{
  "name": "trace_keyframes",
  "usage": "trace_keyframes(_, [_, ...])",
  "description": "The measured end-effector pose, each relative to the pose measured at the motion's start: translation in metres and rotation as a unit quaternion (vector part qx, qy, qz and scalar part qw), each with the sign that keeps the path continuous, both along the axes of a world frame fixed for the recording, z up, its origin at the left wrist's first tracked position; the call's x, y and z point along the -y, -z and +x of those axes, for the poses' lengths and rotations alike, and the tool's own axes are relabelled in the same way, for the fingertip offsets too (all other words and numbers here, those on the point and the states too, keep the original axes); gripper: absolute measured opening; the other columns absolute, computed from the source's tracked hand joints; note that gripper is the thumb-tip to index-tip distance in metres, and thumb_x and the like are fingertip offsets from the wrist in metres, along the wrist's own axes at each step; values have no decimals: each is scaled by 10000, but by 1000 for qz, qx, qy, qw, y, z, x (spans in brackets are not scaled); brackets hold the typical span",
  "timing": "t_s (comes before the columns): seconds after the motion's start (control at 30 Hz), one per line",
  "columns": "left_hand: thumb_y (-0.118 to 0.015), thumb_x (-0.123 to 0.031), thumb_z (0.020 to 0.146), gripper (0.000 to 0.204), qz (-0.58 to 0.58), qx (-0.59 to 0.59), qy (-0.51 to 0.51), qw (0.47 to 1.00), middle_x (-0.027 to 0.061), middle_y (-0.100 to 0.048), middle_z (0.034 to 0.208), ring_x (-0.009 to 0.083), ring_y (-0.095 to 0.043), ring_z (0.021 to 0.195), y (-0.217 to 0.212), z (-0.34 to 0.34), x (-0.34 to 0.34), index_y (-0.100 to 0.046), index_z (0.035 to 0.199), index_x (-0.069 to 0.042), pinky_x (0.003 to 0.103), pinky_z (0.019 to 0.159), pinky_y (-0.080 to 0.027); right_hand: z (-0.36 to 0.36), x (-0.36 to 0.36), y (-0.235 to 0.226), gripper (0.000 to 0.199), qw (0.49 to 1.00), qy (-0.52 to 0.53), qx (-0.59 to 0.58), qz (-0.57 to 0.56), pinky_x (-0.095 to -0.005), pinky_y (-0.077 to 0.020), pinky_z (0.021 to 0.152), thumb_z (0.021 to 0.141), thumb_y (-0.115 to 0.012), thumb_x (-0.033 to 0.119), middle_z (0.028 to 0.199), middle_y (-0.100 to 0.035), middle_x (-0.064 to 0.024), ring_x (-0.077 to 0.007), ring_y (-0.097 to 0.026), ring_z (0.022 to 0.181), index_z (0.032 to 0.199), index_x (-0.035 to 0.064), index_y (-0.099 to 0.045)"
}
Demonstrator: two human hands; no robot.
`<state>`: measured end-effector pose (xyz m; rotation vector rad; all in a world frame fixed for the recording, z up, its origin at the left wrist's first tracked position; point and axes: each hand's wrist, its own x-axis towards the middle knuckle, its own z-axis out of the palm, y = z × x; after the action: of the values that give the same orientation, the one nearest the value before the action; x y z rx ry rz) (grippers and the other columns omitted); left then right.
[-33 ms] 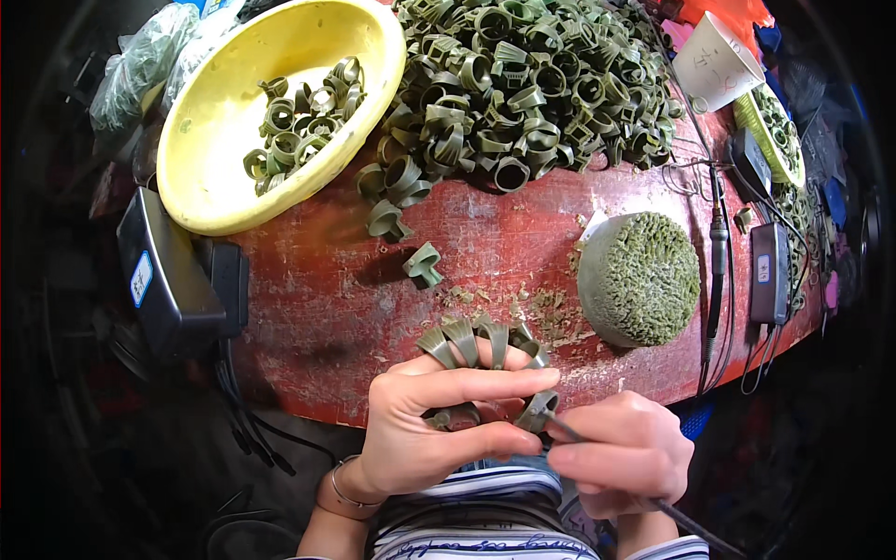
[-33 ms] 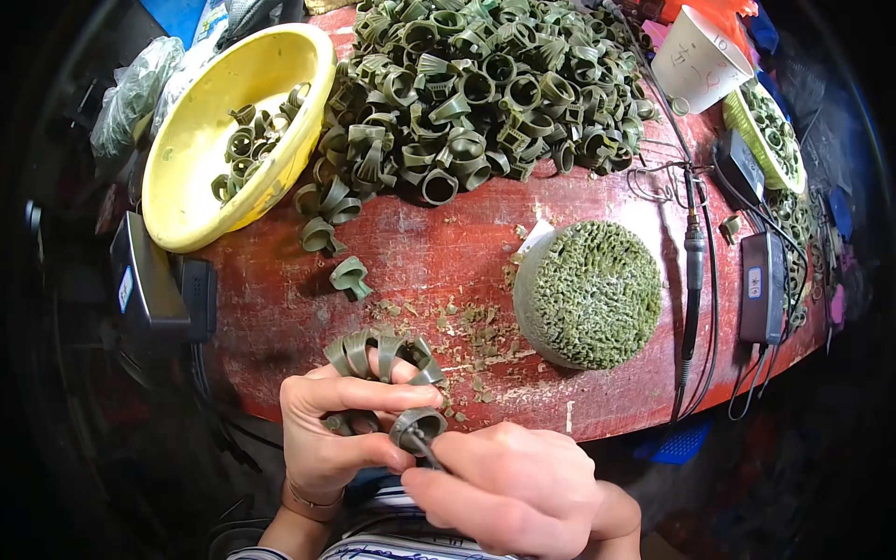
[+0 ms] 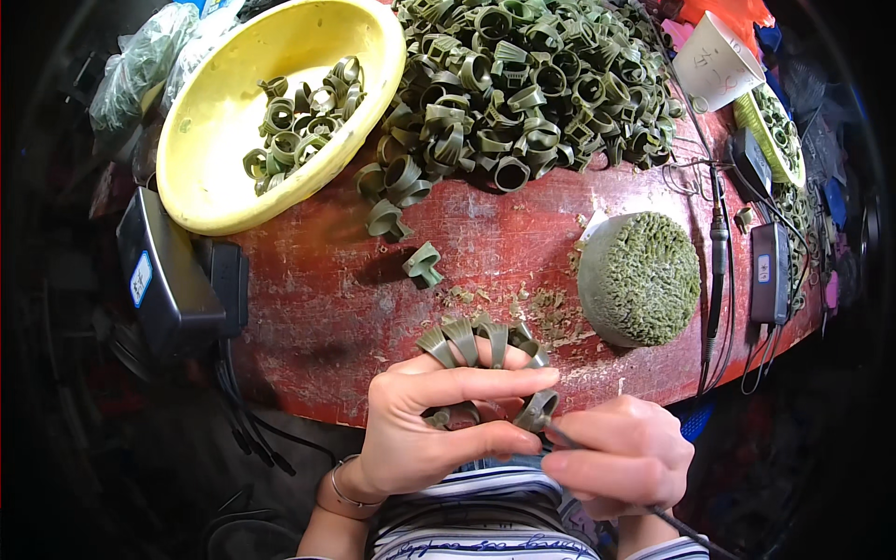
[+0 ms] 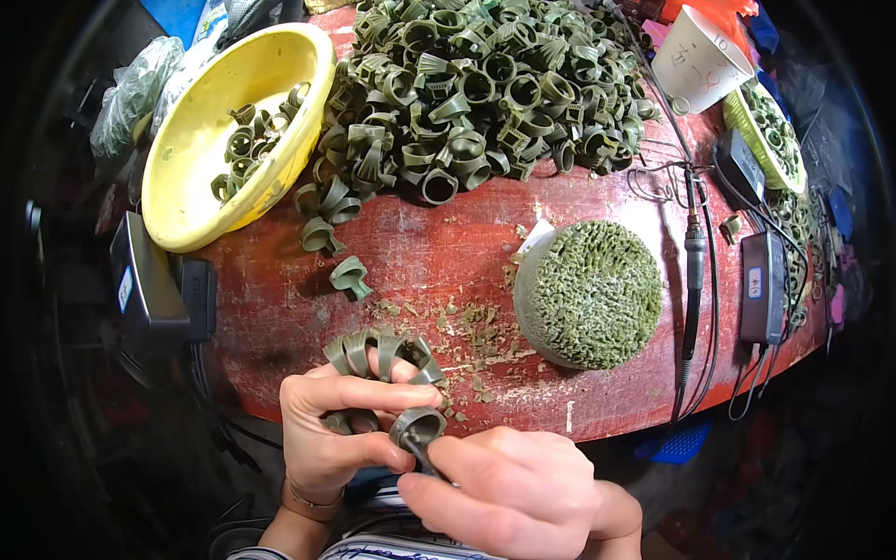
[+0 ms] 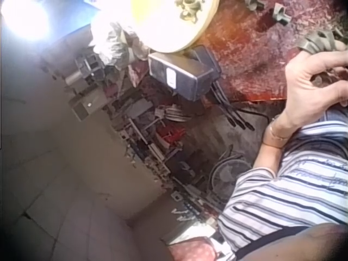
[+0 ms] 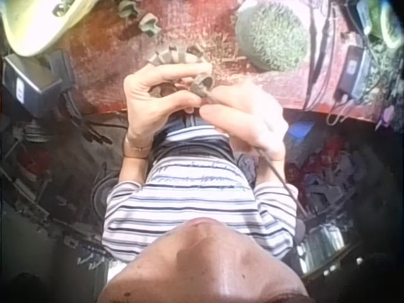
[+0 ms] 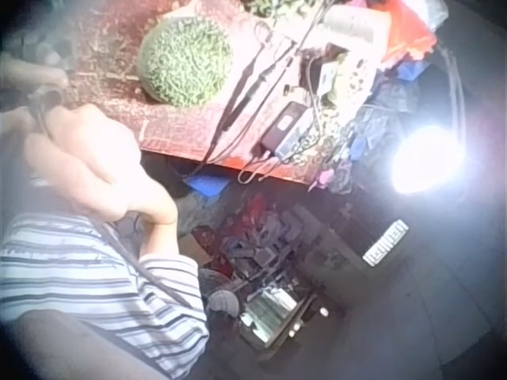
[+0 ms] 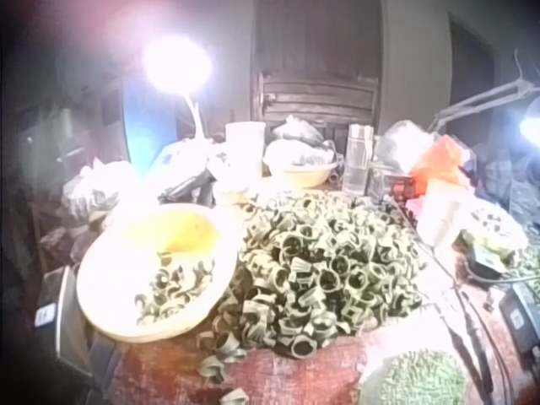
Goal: Joining and trimming small green wax components using a heated tool and a manual scraper on a workbench.
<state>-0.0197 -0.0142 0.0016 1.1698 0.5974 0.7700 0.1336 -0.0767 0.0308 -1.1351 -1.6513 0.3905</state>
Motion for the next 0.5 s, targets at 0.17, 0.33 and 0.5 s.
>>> trace_keyframes(0.17, [-759, 1, 609, 421, 20, -32, -8, 999, 71, -564, 992, 128, -542, 883, -2, -4, -1, -641, 1013, -25, 253, 746, -474, 7, -3, -6, 172, 997, -51, 55, -1, -224, -419, 389, 703, -669, 167, 655, -615, -101, -152, -553, 465, 821, 44, -641])
trace_keyframes(0.33, [-775, -5, 596, 416, 4, -53, -47, 997, 51, -555, 947, 100, -542, 817, -7, 1, 1, -649, 991, -32, 222, 675, -485, 13, 12, -1, 348, 994, 88, -37, -57, -213, -421, 389, 817, -582, 382, 475, -560, -17, -116, -555, 417, 730, 46, -585])
trace_keyframes(0.5, [-829, -15, 475, 429, 58, -86, -77, 992, 91, -560, 900, 114, -561, 702, -12, 3, 1, -644, 859, 27, 183, 565, -462, 5, 22, 8, 221, 947, 59, -266, -168, -273, -516, 485, 828, -601, 172, 633, -632, -135, -201, -637, 549, 830, -50, -593])
